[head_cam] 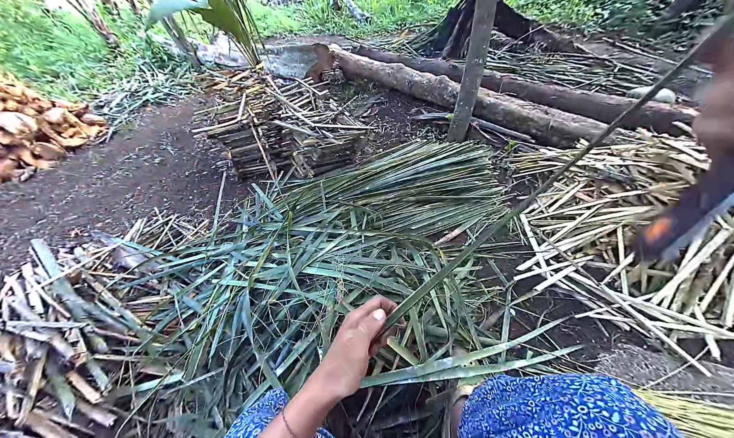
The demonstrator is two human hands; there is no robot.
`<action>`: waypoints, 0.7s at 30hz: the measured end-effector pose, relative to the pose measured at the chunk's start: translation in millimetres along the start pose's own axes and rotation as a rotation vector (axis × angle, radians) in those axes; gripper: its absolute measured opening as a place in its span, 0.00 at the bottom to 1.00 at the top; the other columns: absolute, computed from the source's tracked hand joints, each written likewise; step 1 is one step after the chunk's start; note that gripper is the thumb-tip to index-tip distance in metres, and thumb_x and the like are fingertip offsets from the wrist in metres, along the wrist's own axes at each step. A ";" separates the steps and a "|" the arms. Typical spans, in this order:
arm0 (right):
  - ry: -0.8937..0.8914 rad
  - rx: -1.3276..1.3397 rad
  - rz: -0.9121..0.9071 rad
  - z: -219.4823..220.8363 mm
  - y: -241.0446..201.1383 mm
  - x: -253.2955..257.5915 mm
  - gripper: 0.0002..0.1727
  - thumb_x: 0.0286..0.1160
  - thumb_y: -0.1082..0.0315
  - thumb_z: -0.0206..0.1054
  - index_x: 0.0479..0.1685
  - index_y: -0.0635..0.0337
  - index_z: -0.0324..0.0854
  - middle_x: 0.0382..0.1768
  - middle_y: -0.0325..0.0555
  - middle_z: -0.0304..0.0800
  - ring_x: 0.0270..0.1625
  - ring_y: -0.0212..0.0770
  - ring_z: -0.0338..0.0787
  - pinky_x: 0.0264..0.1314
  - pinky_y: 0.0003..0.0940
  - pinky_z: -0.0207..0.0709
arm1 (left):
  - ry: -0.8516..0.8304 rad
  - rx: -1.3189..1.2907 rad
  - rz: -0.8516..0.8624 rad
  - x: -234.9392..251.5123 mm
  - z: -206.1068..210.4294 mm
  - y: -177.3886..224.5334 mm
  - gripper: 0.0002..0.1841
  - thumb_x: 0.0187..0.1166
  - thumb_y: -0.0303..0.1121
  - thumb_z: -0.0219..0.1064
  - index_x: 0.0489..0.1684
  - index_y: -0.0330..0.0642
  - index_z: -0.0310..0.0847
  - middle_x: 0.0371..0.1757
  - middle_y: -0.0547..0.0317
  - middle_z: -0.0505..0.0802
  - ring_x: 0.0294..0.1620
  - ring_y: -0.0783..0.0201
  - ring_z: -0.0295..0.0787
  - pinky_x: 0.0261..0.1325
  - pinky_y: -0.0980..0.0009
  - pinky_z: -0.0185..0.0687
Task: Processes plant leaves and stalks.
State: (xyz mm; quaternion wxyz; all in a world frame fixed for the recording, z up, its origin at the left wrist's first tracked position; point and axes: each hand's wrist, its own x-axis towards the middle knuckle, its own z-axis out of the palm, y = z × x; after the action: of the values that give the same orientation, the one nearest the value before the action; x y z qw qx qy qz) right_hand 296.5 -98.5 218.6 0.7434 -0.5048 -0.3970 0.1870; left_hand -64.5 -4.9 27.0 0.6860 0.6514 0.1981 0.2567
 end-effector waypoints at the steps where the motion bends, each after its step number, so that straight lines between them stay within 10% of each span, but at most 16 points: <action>1: -0.090 -0.060 0.144 -2.7 10.2 -35.2 0.16 0.93 0.56 0.42 0.64 0.40 0.74 0.39 0.25 0.89 0.10 0.15 0.65 0.12 0.07 0.60 | 0.070 0.044 0.031 -2.0 -2.7 3.3 0.16 0.86 0.41 0.46 0.47 0.48 0.81 0.25 0.82 0.77 0.21 0.86 0.66 0.23 0.87 0.61; 3: -0.358 -0.119 0.324 -21.0 39.0 -83.6 0.23 0.90 0.43 0.51 0.79 0.33 0.69 0.53 0.21 0.92 0.15 0.15 0.73 0.17 0.10 0.69 | 0.167 0.156 0.078 -4.4 -6.0 9.3 0.14 0.84 0.32 0.47 0.45 0.46 0.81 0.26 0.80 0.76 0.21 0.86 0.66 0.25 0.86 0.62; 10: -0.529 -0.115 0.234 -32.7 62.2 -144.0 0.24 0.80 0.47 0.67 0.74 0.34 0.76 0.40 0.19 0.94 0.26 0.18 0.85 0.28 0.14 0.79 | 0.270 0.229 0.175 -5.6 3.0 11.3 0.14 0.92 0.33 0.45 0.56 0.39 0.77 0.25 0.75 0.77 0.21 0.83 0.70 0.24 0.84 0.68; 17: -0.687 -0.306 0.279 -7.8 90.3 -167.4 0.12 0.86 0.46 0.59 0.56 0.36 0.79 0.25 0.12 0.74 0.24 0.12 0.73 0.26 0.13 0.70 | 0.343 0.103 0.135 -1.3 11.2 13.8 0.12 0.91 0.34 0.48 0.46 0.43 0.78 0.20 0.78 0.73 0.17 0.83 0.65 0.21 0.85 0.62; 21: -0.919 -0.227 0.188 40.8 103.5 -156.8 0.34 0.81 0.26 0.42 0.44 0.46 0.77 0.21 0.22 0.66 0.21 0.14 0.67 0.22 0.12 0.61 | 0.374 0.005 0.099 4.1 23.9 17.5 0.12 0.92 0.31 0.45 0.43 0.44 0.75 0.19 0.79 0.73 0.15 0.85 0.63 0.19 0.87 0.60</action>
State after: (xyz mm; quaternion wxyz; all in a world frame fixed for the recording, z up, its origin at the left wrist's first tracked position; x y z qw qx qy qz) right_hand 181.0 -136.8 69.8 0.4110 -0.4814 -0.6550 0.4127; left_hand -48.5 -20.9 46.4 0.6221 0.6028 0.2904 0.4065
